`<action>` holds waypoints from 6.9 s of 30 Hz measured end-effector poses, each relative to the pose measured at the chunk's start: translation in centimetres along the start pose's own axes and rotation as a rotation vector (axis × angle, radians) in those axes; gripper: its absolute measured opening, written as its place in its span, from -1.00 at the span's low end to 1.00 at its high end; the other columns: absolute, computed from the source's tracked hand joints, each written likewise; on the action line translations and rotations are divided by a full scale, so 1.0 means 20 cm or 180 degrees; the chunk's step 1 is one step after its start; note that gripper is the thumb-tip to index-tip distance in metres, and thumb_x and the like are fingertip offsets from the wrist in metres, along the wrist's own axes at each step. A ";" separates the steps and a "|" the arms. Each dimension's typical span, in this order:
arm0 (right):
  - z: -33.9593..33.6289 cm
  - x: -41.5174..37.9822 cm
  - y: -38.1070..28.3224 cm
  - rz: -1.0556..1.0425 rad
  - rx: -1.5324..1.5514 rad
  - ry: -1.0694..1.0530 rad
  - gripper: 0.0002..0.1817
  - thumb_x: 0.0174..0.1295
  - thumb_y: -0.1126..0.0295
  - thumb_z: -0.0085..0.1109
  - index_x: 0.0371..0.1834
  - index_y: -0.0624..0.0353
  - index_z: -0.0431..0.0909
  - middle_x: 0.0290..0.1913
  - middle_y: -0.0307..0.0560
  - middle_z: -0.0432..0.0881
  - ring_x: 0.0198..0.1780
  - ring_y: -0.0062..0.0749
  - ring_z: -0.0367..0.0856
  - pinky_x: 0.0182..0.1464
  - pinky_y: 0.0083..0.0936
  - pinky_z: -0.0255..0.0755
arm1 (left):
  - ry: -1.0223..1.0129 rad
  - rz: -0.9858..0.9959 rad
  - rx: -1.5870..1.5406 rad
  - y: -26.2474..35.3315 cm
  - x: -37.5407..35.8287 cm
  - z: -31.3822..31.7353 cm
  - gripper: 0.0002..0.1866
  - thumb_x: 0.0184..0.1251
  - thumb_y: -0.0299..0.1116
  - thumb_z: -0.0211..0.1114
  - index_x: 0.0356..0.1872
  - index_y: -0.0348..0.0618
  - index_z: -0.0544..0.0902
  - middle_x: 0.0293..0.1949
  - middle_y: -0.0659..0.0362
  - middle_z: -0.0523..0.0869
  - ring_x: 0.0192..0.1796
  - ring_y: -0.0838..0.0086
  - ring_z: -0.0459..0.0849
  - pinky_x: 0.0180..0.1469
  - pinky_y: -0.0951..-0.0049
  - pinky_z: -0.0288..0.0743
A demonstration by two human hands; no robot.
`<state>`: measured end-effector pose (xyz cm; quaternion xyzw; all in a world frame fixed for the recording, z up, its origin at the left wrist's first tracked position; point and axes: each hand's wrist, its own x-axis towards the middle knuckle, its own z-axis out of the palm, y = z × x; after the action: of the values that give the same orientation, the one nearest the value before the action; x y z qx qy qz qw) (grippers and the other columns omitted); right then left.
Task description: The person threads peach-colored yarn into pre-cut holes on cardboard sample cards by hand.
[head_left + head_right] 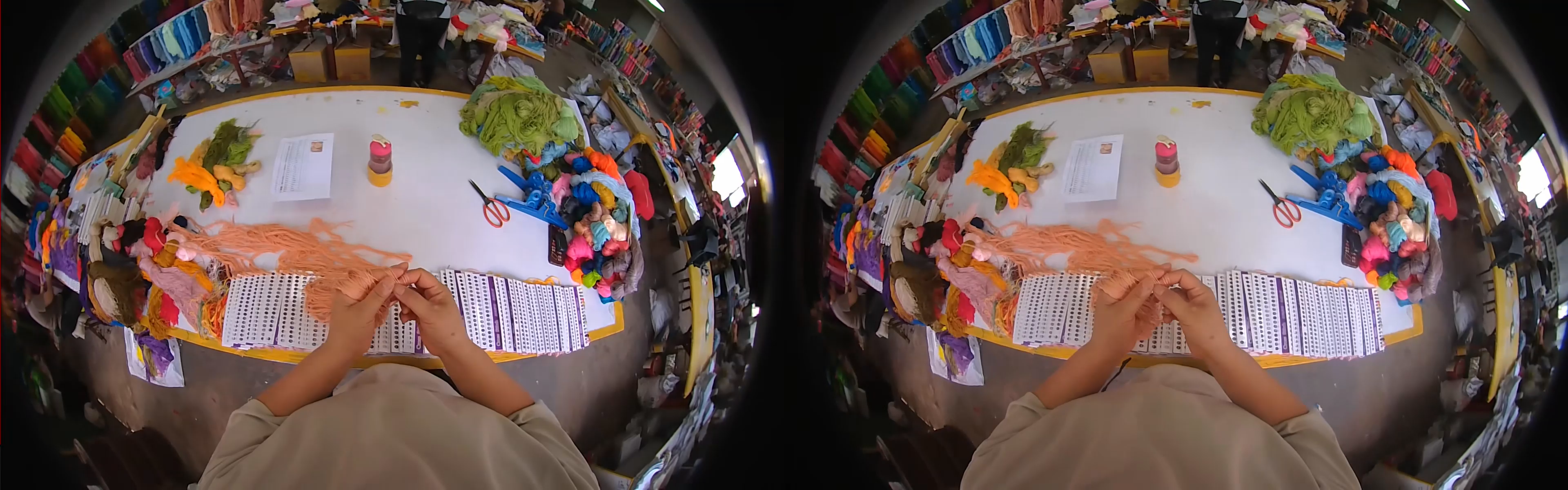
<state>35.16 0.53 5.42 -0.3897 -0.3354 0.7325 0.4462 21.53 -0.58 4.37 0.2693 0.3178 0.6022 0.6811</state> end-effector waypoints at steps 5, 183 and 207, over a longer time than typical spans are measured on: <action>-0.14 0.08 -0.05 0.0270 0.0520 0.0171 -0.96 0.29 0.43 0.17 -0.24 0.08 0.53 -0.44 -0.34 0.56 -0.51 -0.73 0.35 -0.48 -0.73 0.24 | -0.0178 0.0096 -0.0033 -0.10 0.12 0.04 -0.75 0.52 -0.42 0.03 0.00 -0.34 0.60 -0.02 0.06 0.66 -0.13 0.49 0.62 -0.08 0.48 0.56; -0.30 -0.15 -0.01 -0.0053 -0.0997 -0.0110 -0.89 0.36 0.34 0.13 -0.19 0.11 0.51 -0.35 -0.36 0.56 -0.45 -0.75 0.38 -0.42 -0.72 0.31 | -0.0100 -0.0671 -0.0016 -0.20 -0.06 0.13 -0.62 0.54 -0.24 0.03 0.12 -0.35 0.55 0.08 0.02 0.63 0.10 0.39 0.60 0.17 0.32 0.51; -0.60 -0.06 -0.06 -0.0090 -0.0737 0.0250 -0.90 0.39 0.33 0.08 -0.26 0.08 0.51 -0.32 -0.37 0.52 -0.35 -0.73 0.41 -0.33 -0.67 0.41 | 0.0499 -0.0605 0.1076 -0.14 0.16 -0.03 -0.71 0.49 -0.21 0.09 -0.21 -0.25 0.62 -0.36 0.23 0.67 -0.47 0.61 0.59 -0.44 0.64 0.48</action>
<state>46.44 1.59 1.21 -0.4622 -0.4054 0.6667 0.4214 23.06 2.15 1.61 0.3009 0.4902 0.4924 0.6532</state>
